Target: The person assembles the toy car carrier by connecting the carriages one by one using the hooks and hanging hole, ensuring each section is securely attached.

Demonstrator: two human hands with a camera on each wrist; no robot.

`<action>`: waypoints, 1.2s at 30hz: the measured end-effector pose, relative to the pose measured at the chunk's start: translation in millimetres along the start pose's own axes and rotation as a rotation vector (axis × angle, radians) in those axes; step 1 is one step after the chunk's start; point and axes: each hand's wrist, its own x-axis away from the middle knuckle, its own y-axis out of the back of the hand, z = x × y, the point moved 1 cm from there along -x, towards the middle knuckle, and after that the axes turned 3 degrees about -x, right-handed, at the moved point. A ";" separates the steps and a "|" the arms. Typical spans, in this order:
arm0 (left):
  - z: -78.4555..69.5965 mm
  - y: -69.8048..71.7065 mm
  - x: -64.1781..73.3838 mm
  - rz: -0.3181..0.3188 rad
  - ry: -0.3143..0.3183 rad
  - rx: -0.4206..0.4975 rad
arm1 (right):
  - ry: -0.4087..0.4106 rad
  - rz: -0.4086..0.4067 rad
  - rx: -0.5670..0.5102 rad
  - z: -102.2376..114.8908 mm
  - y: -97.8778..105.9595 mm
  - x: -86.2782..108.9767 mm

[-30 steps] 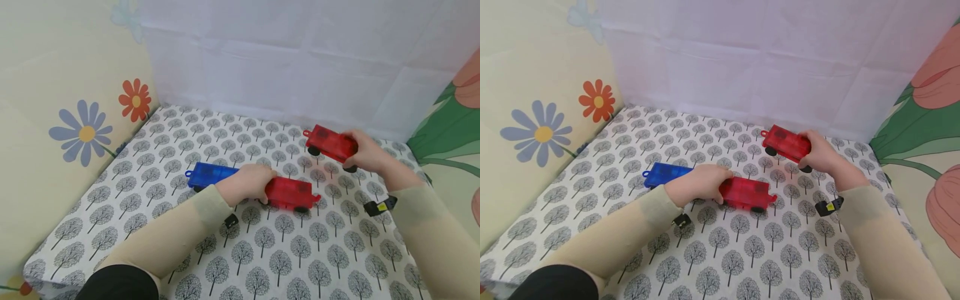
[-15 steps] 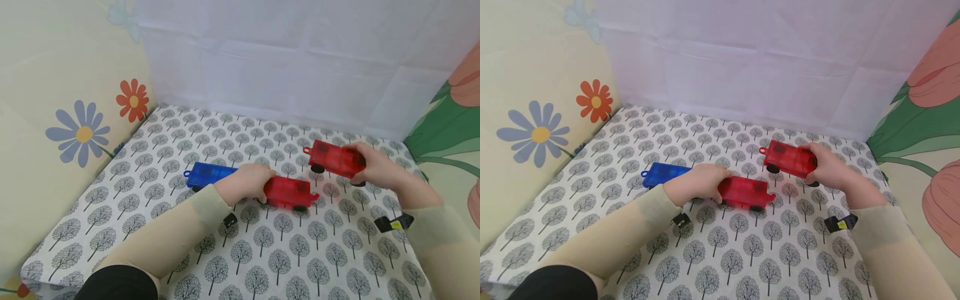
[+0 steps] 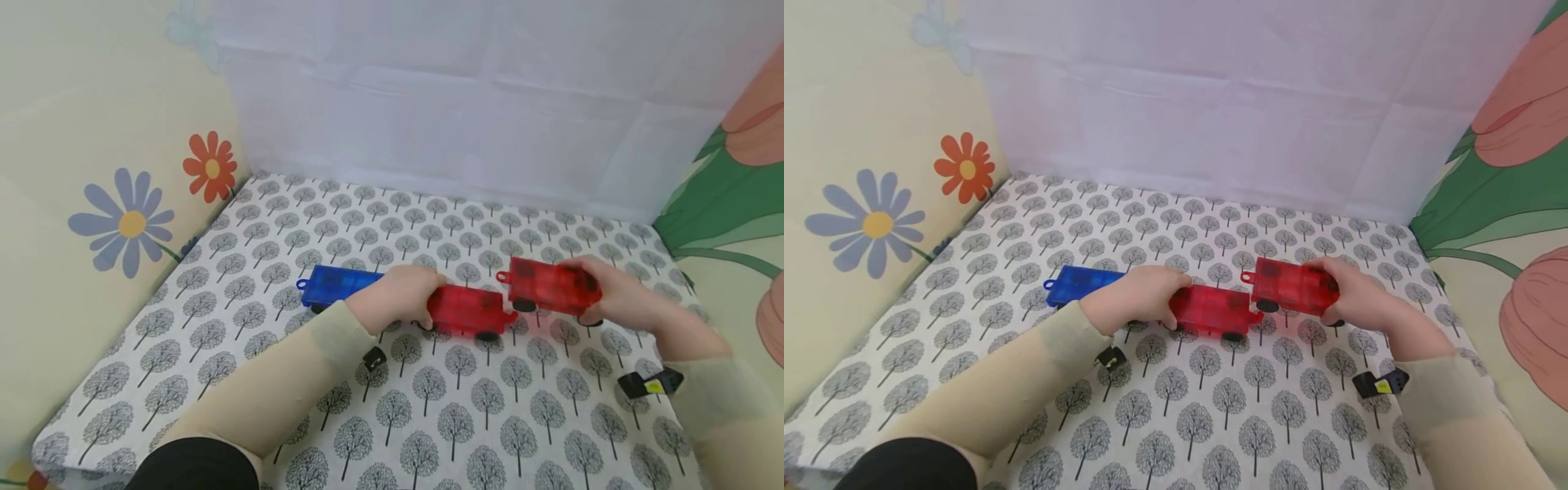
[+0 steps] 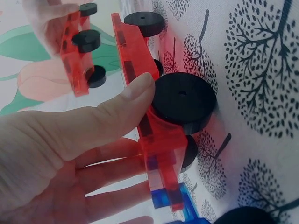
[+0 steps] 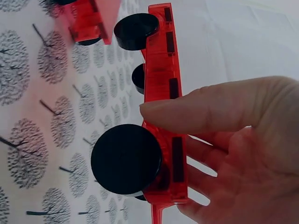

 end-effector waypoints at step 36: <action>0.5 1.2 -0.5 0.003 0.000 -0.019 | 0.023 0.066 -0.008 -36.7 -13.1 24.5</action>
